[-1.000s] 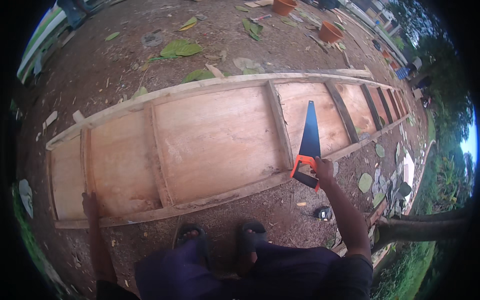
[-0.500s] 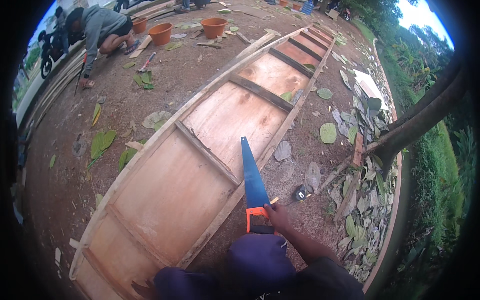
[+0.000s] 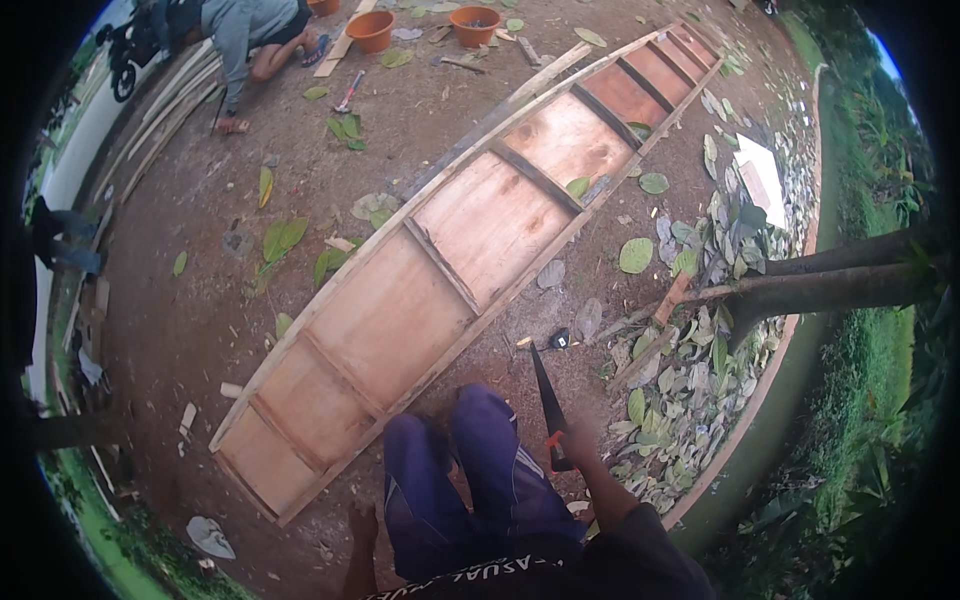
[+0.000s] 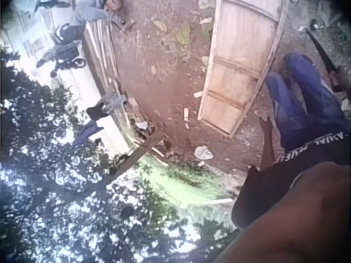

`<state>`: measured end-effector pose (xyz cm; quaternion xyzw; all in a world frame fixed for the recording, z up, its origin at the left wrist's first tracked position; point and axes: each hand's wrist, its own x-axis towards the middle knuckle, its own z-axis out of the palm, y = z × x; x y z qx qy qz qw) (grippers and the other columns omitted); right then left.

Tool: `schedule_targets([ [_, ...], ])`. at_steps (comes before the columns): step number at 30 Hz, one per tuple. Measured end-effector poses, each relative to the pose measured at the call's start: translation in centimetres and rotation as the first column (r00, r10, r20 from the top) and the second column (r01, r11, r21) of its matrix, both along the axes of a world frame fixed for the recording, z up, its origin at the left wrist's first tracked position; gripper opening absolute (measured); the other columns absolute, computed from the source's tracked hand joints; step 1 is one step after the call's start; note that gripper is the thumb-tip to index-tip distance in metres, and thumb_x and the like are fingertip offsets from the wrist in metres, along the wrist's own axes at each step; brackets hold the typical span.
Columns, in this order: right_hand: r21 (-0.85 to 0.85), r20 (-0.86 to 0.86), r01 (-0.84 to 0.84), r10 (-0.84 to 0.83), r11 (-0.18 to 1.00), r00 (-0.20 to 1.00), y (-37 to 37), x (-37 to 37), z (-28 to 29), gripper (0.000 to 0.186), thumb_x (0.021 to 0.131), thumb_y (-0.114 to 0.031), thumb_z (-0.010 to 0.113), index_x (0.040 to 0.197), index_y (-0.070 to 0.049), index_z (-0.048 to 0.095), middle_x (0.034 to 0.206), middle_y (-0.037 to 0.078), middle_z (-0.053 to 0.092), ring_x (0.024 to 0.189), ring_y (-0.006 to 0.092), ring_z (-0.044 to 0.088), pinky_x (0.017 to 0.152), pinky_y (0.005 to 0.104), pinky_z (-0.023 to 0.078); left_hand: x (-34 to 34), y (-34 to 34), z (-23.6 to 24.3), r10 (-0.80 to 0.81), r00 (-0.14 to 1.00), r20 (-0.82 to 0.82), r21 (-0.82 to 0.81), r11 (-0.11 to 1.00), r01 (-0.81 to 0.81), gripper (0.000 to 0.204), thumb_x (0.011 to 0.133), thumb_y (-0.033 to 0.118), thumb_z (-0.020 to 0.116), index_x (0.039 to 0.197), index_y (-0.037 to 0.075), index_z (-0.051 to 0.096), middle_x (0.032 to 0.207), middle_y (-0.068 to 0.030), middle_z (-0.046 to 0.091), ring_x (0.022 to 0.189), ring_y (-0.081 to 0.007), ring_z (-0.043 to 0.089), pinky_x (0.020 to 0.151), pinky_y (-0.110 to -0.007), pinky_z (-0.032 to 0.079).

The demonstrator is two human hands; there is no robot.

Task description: The person measures a wooden frame with a tape measure, then uses a hand saw to cut a wooden plank placed across the frame. The person adjusts the plank and continues sawing until the cut is complete, then sets the saw aside.

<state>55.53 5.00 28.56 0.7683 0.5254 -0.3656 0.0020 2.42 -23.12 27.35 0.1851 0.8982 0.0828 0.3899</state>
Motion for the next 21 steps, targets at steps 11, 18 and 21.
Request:
schedule_targets([
  [11, -0.539, 0.023, -0.136, 0.176, 0.831, 0.984, 4.8, 1.2, 22.5, 0.034, 0.068, -0.015, 0.08, 0.091, 0.008, 0.069, 0.083, 0.022, 0.075, 0.073, 0.0346, 0.076, 0.067, 0.044, 0.06, -1.0, 6.8, 39.1, 0.415, 0.898, 0.145, 0.289, 0.851, -0.44, 0.035, 0.099, 0.031, 0.065, 0.119, 0.002, 0.067, 0.093, -0.0074, 0.069, 0.083, -0.0172, 0.065, 0.073, -0.032, 0.052],
  [18, -0.13, 0.039, -0.299, 0.306, 0.945, 0.951, 13.7, -2.6, 19.2, 0.044, 0.081, -0.013, 0.063, 0.121, 0.004, 0.065, 0.115, 0.031, 0.069, 0.111, 0.0462, 0.067, 0.096, 0.051, 0.053, 6.3, 3.4, 36.0, 0.543, 0.813, 0.207, 0.337, 0.741, -0.581, 0.034, 0.101, 0.025, 0.062, 0.12, -0.003, 0.065, 0.093, -0.0061, 0.068, 0.085, -0.0177, 0.066, 0.072, -0.033, 0.054],
  [21, 0.128, -0.018, -0.288, 0.293, 0.949, 0.956, 15.7, -4.8, 20.6, 0.045, 0.085, -0.012, 0.064, 0.128, 0.003, 0.063, 0.115, 0.03, 0.069, 0.109, 0.0468, 0.067, 0.096, 0.0506, 0.053, 10.7, -1.6, 30.2, -0.066, 0.987, 0.145, 0.056, 0.997, 0.059, 0.038, 0.096, 0.028, 0.066, 0.117, -0.004, 0.069, 0.096, -0.0149, 0.072, 0.092, -0.0247, 0.07, 0.076, -0.041, 0.056],
])
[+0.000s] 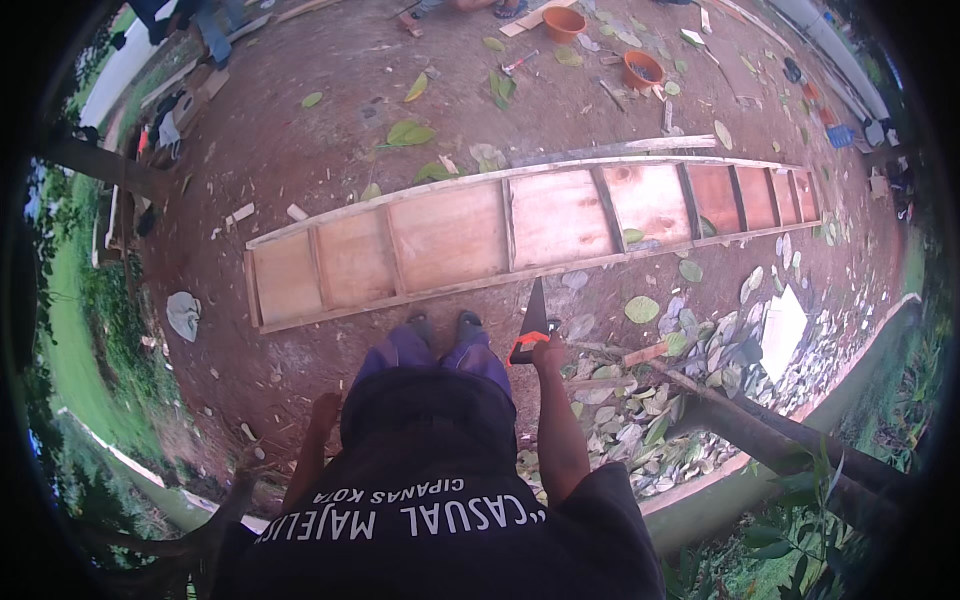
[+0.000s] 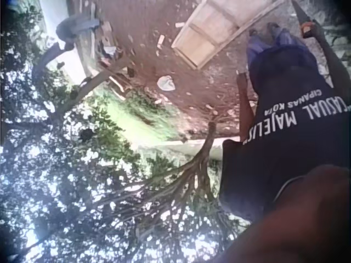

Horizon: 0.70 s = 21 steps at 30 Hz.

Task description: The person measures a wooden frame with a tape measure, then uses a hand saw to cut a wooden plank placed across the frame. The person adjusts the plank and continues sawing until the cut is complete, then sets the saw aside.

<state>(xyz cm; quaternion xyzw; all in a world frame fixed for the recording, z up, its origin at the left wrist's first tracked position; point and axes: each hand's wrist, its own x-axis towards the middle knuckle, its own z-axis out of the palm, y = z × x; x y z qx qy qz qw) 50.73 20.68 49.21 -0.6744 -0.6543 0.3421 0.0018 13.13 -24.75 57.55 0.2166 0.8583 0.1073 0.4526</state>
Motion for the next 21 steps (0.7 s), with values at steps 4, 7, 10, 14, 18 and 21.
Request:
schedule_targets([
  [4, 0.203, -0.036, 0.023, -0.016, 0.979, 0.999, 1.9, -3.3, 5.4, 0.044, 0.091, -0.011, 0.063, 0.132, 0.002, 0.061, 0.114, 0.029, 0.069, 0.106, 0.0457, 0.068, 0.094, 0.0508, 0.054, 6.3, -6.3, -6.2, -0.198, 0.978, 0.067, -0.108, 0.973, 0.204, 0.041, 0.094, 0.032, 0.067, 0.113, -0.004, 0.071, 0.102, -0.0216, 0.073, 0.097, -0.0309, 0.072, 0.081, -0.044, 0.056],
  [7, 0.222, 0.036, -0.028, 0.02, 0.975, 0.999, 3.4, -4.1, 6.1, 0.04, 0.093, -0.014, 0.057, 0.131, -0.002, 0.061, 0.115, 0.027, 0.066, 0.107, 0.0464, 0.065, 0.091, 0.0551, 0.052, 10.0, -7.1, -8.2, 0.25, 0.962, 0.112, -0.021, 0.968, -0.249, 0.042, 0.093, 0.033, 0.067, 0.112, -0.005, 0.072, 0.105, -0.0235, 0.073, 0.099, -0.0332, 0.072, 0.083, -0.045, 0.056],
  [10, 0.16, 0.102, -0.074, 0.058, 0.984, 0.993, 4.4, -2.7, 6.8, 0.029, 0.093, -0.021, 0.056, 0.118, -0.009, 0.065, 0.111, 0.022, 0.068, 0.103, 0.046, 0.067, 0.086, 0.0553, 0.053, 9.8, -4.9, -10.2, 0.394, 0.907, 0.146, 0.147, 0.898, -0.414, 0.044, 0.092, 0.035, 0.067, 0.111, -0.005, 0.072, 0.108, -0.0255, 0.072, 0.1, -0.0354, 0.072, 0.084, -0.046, 0.056],
  [14, 0.1, 0.095, -0.264, 0.255, 0.959, 0.962, 3.8, -7.1, 9.6, 0.028, 0.088, -0.022, 0.064, 0.114, -0.011, 0.064, 0.109, 0.02, 0.068, 0.097, 0.0445, 0.068, 0.081, 0.0543, 0.055, 6.3, 0.1, -7.7, 0.421, 0.907, 0.0, 0.203, 0.888, -0.412, 0.049, 0.093, 0.037, 0.066, 0.115, -0.005, 0.071, 0.112, -0.0247, 0.073, 0.101, -0.0364, 0.073, 0.087, -0.044, 0.055],
  [18, 0.236, 0.058, -0.504, 0.505, 0.831, 0.861, 1.7, -8.5, 8.9, 0.034, 0.086, -0.022, 0.067, 0.118, -0.011, 0.064, 0.103, 0.023, 0.069, 0.097, 0.0453, 0.069, 0.081, 0.0544, 0.056, 4.8, 7.4, 2.0, 0.664, 0.733, 0.146, 0.254, 0.691, -0.677, 0.051, 0.094, 0.037, 0.065, 0.121, -0.007, 0.067, 0.107, -0.0214, 0.074, 0.1, -0.0302, 0.072, 0.088, -0.042, 0.055],
  [21, 0.064, 0.066, -0.63, 0.627, 0.774, 0.777, 0.4, -12.0, 10.1, 0.035, 0.089, -0.024, 0.064, 0.122, -0.011, 0.063, 0.107, 0.025, 0.068, 0.098, 0.0461, 0.069, 0.083, 0.0546, 0.056, 5.7, 6.6, 0.9, 0.694, 0.71, 0.117, 0.311, 0.653, -0.69, 0.051, 0.096, 0.038, 0.063, 0.119, -0.007, 0.067, 0.103, -0.021, 0.074, 0.097, -0.0272, 0.072, 0.086, -0.04, 0.055],
])
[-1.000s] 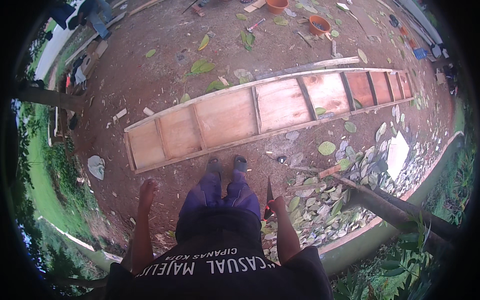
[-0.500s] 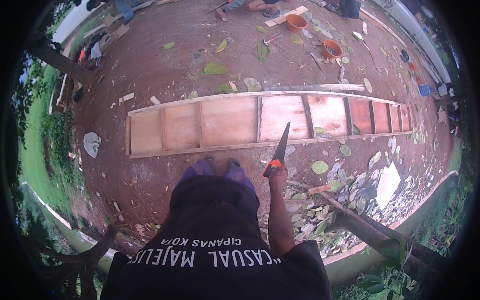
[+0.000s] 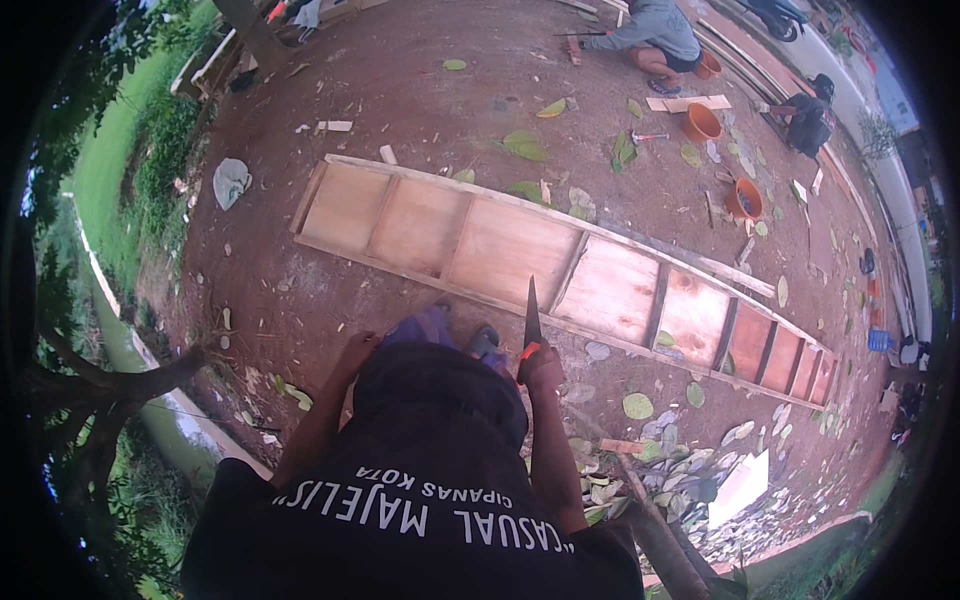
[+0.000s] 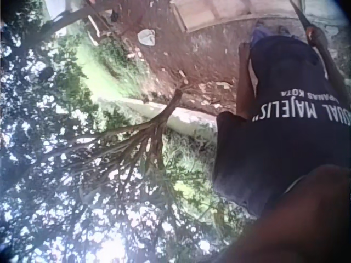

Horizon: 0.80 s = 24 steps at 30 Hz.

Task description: The person measures a wooden frame with a tape measure, then uses a hand saw to cut a wooden plank placed across the frame. The person adjusts the plank and continues sawing until the cut is complete, then sets the saw aside.

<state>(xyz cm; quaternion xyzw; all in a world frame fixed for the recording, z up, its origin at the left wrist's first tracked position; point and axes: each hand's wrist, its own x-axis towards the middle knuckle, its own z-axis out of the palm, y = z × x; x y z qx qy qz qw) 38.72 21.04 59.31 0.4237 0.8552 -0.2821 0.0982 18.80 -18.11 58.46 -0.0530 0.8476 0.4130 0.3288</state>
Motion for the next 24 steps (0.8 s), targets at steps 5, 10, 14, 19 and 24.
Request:
schedule_targets([
  [5, -0.074, -0.154, -0.195, 0.182, 0.978, 0.971, -3.2, -4.1, 1.7, 0.032, 0.089, -0.023, 0.062, 0.119, -0.014, 0.071, 0.104, 0.023, 0.07, 0.096, 0.0453, 0.069, 0.081, 0.0538, 0.056, 2.6, -3.3, -3.6, -0.038, 0.999, 0.014, -0.207, 0.978, 0.04, 0.052, 0.099, 0.043, 0.059, 0.113, -0.007, 0.07, 0.106, -0.026, 0.073, 0.101, -0.0369, 0.072, 0.088, -0.046, 0.054],
  [10, -0.103, -0.285, -0.465, 0.422, 0.879, 0.861, -4.5, -7.3, 2.2, 0.03, 0.093, -0.026, 0.064, 0.12, -0.017, 0.07, 0.112, 0.018, 0.071, 0.104, 0.0409, 0.069, 0.087, 0.0501, 0.056, 6.4, -10.1, -9.0, -0.25, 0.96, 0.123, -0.302, 0.913, 0.276, 0.054, 0.1, 0.046, 0.057, 0.11, -0.005, 0.071, 0.109, -0.0298, 0.072, 0.103, -0.0436, 0.07, 0.09, -0.051, 0.053],
  [14, -0.127, -0.367, -0.515, 0.442, 0.848, 0.819, -5.5, -9.2, 3.2, 0.031, 0.093, -0.027, 0.067, 0.121, -0.016, 0.07, 0.116, 0.017, 0.071, 0.107, 0.0392, 0.068, 0.089, 0.0497, 0.055, 7.5, -10.3, -7.8, -0.428, 0.879, 0.211, -0.243, 0.848, 0.471, 0.056, 0.099, 0.049, 0.057, 0.109, -0.004, 0.072, 0.105, -0.0295, 0.072, 0.101, -0.0423, 0.071, 0.089, -0.05, 0.053],
  [19, -0.112, -0.442, -0.563, 0.466, 0.819, 0.767, -7.9, -11.7, 6.6, 0.032, 0.093, -0.025, 0.067, 0.122, -0.012, 0.07, 0.114, 0.018, 0.072, 0.106, 0.0395, 0.068, 0.089, 0.0495, 0.055, 2.7, -7.1, -7.8, -0.187, 0.97, 0.154, -0.045, 0.98, 0.195, 0.058, 0.098, 0.051, 0.058, 0.11, -0.004, 0.072, 0.105, -0.0264, 0.073, 0.098, -0.0388, 0.072, 0.087, -0.048, 0.054],
  [24, -0.06, -0.493, -0.61, 0.508, 0.79, 0.706, -10.3, -14.9, 9.5, 0.034, 0.09, -0.019, 0.071, 0.124, -0.011, 0.071, 0.112, 0.018, 0.074, 0.103, 0.0388, 0.07, 0.09, 0.0479, 0.056, -4.8, -3.4, -4.2, 0.401, 0.877, 0.265, 0.306, 0.827, -0.471, 0.061, 0.097, 0.053, 0.059, 0.111, -0.004, 0.072, 0.105, -0.0232, 0.074, 0.096, -0.0353, 0.072, 0.085, -0.046, 0.055],
])
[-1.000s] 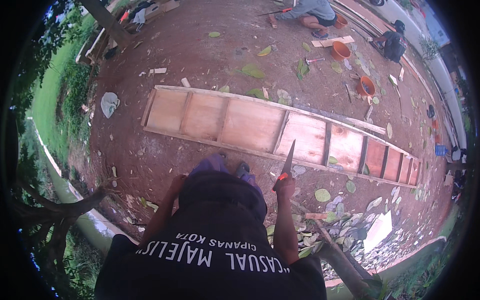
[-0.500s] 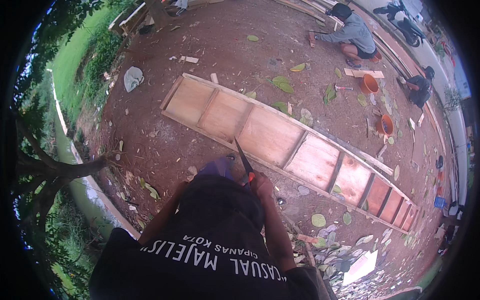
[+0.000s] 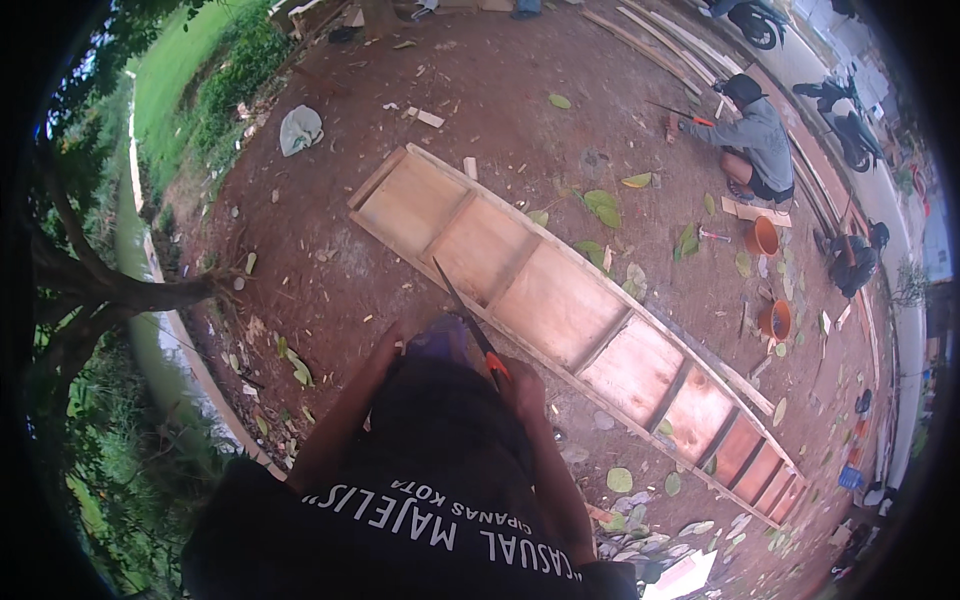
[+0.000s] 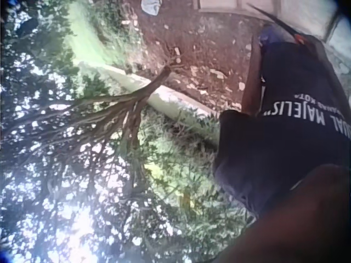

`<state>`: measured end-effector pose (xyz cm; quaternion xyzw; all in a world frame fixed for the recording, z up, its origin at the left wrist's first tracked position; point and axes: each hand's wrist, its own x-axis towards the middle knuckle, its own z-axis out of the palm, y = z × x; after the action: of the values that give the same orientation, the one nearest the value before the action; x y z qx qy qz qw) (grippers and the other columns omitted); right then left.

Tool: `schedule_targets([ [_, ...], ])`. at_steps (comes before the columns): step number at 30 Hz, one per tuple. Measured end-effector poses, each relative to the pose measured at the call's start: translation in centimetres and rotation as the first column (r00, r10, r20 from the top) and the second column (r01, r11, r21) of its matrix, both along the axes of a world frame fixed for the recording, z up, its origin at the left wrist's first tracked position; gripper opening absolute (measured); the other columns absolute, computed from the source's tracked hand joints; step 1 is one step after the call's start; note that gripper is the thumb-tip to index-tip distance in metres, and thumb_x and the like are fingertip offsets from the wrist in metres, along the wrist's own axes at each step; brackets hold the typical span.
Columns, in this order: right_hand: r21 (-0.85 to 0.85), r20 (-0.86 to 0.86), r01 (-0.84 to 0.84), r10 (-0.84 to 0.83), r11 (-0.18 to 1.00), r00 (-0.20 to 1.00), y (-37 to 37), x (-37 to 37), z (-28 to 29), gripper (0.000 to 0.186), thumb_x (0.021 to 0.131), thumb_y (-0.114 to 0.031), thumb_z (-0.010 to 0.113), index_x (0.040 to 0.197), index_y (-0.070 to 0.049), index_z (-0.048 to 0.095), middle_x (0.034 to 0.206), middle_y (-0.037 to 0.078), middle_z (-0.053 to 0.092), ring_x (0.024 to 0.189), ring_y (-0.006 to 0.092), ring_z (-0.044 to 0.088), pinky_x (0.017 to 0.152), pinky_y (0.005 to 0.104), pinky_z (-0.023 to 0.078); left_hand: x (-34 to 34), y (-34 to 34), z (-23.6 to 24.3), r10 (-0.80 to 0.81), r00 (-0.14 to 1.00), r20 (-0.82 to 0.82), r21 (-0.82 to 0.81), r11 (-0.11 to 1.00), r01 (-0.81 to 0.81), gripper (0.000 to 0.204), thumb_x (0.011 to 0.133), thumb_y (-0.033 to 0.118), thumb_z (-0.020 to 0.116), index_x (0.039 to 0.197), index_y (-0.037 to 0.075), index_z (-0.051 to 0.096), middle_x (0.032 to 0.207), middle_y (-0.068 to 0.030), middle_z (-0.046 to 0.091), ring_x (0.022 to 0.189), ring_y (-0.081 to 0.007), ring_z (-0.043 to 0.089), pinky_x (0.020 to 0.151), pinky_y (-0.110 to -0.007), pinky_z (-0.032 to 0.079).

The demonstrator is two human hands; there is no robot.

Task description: The person measures a wooden frame with a tape measure, then uses a hand saw to cut a wooden plank placed across the frame. The person adjusts the plank and continues sawing until the cut is complete, then sets the saw aside.

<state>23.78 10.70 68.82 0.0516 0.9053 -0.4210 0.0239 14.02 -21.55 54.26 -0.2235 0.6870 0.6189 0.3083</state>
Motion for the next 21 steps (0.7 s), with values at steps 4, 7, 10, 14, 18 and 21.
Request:
schedule_targets([
  [4, 0.036, -0.037, -0.059, 0.06, 0.998, 0.997, -2.3, -2.8, 3.7, 0.033, 0.09, -0.017, 0.071, 0.122, -0.013, 0.072, 0.104, 0.016, 0.074, 0.097, 0.0377, 0.069, 0.087, 0.0482, 0.055, -7.7, 2.0, 3.8, -0.029, 0.998, -0.058, -0.128, 0.992, 0.022, 0.061, 0.096, 0.054, 0.062, 0.114, -0.004, 0.07, 0.104, -0.0201, 0.074, 0.093, -0.0316, 0.073, 0.082, -0.045, 0.057],
  [7, 0.121, -0.083, -0.062, 0.072, 0.991, 0.994, -4.2, -6.0, 6.2, 0.033, 0.088, -0.015, 0.072, 0.12, -0.014, 0.072, 0.097, 0.012, 0.074, 0.088, 0.0338, 0.069, 0.08, 0.0463, 0.056, -12.7, 4.4, 10.4, -0.271, 0.96, 0.072, -0.226, 0.933, 0.28, 0.055, 0.094, 0.05, 0.066, 0.113, -0.002, 0.069, 0.098, -0.0162, 0.073, 0.085, -0.0271, 0.072, 0.074, -0.042, 0.059],
  [10, 0.186, -0.216, -0.1, 0.139, 0.978, 0.966, -7.1, -9.3, 6.7, 0.031, 0.086, -0.014, 0.074, 0.117, -0.013, 0.072, 0.092, 0.008, 0.073, 0.08, 0.0294, 0.068, 0.073, 0.0437, 0.055, -14.6, 5.7, 15.7, -0.249, 0.912, 0.326, 0.075, 0.969, 0.237, 0.04, 0.094, 0.04, 0.069, 0.103, 0.001, 0.071, 0.086, -0.0134, 0.072, 0.071, -0.0241, 0.071, 0.062, -0.037, 0.059],
  [14, 0.233, -0.262, -0.135, 0.196, 0.963, 0.945, -10.2, -12.6, 7.1, 0.031, 0.081, -0.007, 0.077, 0.112, -0.008, 0.072, 0.101, 0.011, 0.075, 0.08, 0.0307, 0.07, 0.072, 0.0423, 0.055, -14.5, 4.8, 10.9, -0.283, 0.916, 0.284, 0.163, 0.956, 0.245, 0.029, 0.092, 0.025, 0.071, 0.103, -0.001, 0.068, 0.082, -0.0148, 0.072, 0.064, -0.0233, 0.07, 0.054, -0.034, 0.058],
  [18, 0.303, -0.229, -0.106, 0.18, 0.947, 0.957, -10.9, -13.1, 7.1, 0.029, 0.082, -0.008, 0.076, 0.11, -0.009, 0.072, 0.098, 0.009, 0.074, 0.079, 0.0279, 0.068, 0.072, 0.0417, 0.054, -16.8, 4.6, 10.6, -0.186, 0.903, 0.386, 0.192, 0.974, 0.118, 0.023, 0.091, 0.015, 0.067, 0.106, -0.003, 0.065, 0.082, -0.0171, 0.072, 0.063, -0.0252, 0.071, 0.051, -0.034, 0.059],
  [21, 0.319, -0.246, -0.105, 0.19, 0.942, 0.95, -11.8, -13.4, 7.5, 0.025, 0.083, -0.01, 0.072, 0.108, -0.01, 0.072, 0.097, 0.007, 0.074, 0.078, 0.0253, 0.067, 0.071, 0.0409, 0.052, -18.2, 2.9, 10.0, -0.157, 0.889, 0.431, 0.234, 0.971, 0.058, 0.022, 0.092, 0.012, 0.063, 0.105, -0.006, 0.065, 0.083, -0.0205, 0.073, 0.064, -0.0274, 0.074, 0.051, -0.036, 0.063],
])
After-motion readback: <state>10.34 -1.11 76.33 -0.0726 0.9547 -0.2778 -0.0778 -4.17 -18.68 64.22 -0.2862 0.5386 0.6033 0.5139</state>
